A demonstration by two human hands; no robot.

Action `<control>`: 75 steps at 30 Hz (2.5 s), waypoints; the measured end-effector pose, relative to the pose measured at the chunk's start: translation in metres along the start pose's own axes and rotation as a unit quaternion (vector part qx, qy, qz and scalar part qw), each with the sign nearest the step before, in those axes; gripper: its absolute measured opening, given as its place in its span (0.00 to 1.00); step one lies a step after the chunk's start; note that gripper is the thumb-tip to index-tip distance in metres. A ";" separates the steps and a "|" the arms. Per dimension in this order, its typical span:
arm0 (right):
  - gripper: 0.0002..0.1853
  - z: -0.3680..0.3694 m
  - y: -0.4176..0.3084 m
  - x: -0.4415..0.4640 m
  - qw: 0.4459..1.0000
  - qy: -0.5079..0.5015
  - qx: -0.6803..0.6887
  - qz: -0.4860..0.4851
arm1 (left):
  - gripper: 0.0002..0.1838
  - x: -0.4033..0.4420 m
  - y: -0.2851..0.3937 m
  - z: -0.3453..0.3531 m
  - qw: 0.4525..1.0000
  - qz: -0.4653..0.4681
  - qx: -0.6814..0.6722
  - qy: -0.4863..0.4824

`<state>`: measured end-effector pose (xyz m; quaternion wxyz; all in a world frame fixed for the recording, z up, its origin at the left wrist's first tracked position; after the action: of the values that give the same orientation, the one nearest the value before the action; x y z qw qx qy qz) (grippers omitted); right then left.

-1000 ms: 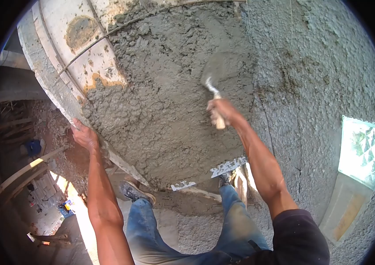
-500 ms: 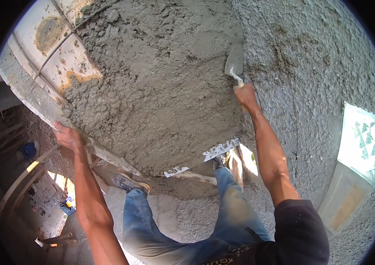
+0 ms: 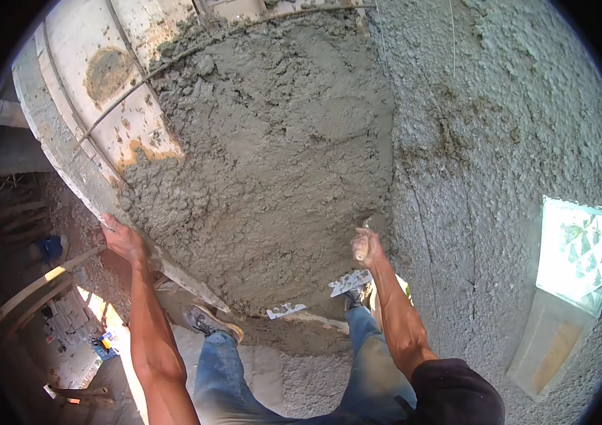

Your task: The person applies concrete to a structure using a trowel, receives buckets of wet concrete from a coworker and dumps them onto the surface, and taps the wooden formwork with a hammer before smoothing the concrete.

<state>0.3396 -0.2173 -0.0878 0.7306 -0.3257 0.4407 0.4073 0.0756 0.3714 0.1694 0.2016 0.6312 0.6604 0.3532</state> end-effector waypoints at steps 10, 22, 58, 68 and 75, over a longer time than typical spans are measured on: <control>0.17 0.361 -0.085 -0.144 0.819 -0.104 -0.460 -0.326 | 0.30 0.003 -0.004 -0.001 0.999 -0.035 0.020 -0.033; 0.15 0.418 -0.116 -0.093 0.750 0.036 -0.418 -0.511 | 0.32 0.005 -0.005 0.001 0.999 -0.030 0.010 -0.037; 0.35 0.250 -0.189 -0.098 0.560 0.089 -0.769 -0.295 | 0.35 0.000 0.004 -0.002 0.997 0.002 0.077 0.026; 0.42 0.042 -0.150 -0.084 0.595 0.167 -0.762 -0.193 | 0.33 0.002 -0.003 0.004 0.994 0.022 0.099 0.035; 0.37 -0.152 -0.125 -0.056 0.526 0.205 -0.786 -0.252 | 0.35 0.013 -0.014 0.005 0.993 0.022 0.111 0.035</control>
<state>0.3764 -0.4183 -0.0828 0.1410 -0.9402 -0.0201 0.3095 0.0682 0.3854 0.1586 0.0996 0.6514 0.6880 0.3040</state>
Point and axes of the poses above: each hand's wrist, its own x-axis towards the middle knuckle, its own z-axis out of the palm, y = z × x, the point moved 10 cm from there along x, towards the middle knuckle, and after that the axes turned 10 degrees about -z, right-handed, at the moved point
